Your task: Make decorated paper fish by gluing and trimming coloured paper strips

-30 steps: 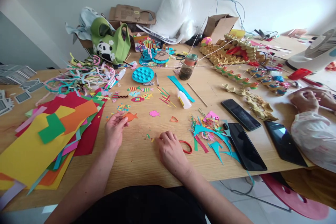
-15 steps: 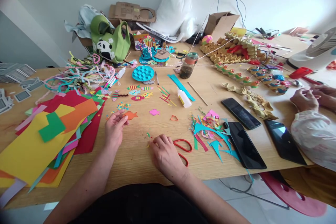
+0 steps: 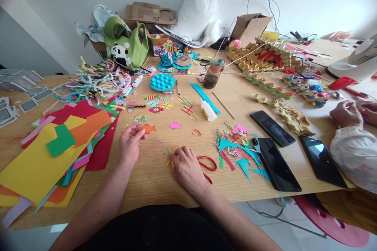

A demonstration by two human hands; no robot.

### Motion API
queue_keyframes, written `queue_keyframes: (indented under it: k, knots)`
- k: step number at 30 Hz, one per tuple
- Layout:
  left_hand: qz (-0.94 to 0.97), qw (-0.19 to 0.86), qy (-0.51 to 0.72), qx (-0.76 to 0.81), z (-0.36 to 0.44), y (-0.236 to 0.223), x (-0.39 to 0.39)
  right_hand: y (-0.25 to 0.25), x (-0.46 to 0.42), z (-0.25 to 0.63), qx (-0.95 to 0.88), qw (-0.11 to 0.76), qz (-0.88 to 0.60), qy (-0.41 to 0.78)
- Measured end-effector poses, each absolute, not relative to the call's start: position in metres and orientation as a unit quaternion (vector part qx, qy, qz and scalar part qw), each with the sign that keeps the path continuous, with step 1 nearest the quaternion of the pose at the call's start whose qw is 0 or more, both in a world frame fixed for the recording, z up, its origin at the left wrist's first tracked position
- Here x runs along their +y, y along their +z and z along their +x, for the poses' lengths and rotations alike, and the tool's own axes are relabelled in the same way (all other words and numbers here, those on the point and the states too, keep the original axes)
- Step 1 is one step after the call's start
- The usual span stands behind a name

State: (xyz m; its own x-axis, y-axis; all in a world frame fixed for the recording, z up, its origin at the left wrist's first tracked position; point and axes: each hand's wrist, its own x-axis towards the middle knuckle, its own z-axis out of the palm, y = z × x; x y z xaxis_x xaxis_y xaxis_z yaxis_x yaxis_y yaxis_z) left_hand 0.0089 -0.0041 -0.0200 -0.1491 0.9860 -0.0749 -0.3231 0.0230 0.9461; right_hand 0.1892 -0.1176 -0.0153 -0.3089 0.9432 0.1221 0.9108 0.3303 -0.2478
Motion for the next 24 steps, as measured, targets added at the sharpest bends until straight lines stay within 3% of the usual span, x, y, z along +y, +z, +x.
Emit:
queue_keyframes:
  k: [6,24]
  knots:
    - [0.358,0.546,0.596,0.467,0.0094,-0.0204,-0.004,-0.0135,-0.116,0.1914,-0.784,0.122,-0.608,0.029]
    - [0.354,0.548,0.594,0.47,0.01,-0.0195,-0.0048,-0.0141,-0.1203,0.184,-0.815,0.128,-0.559,0.076]
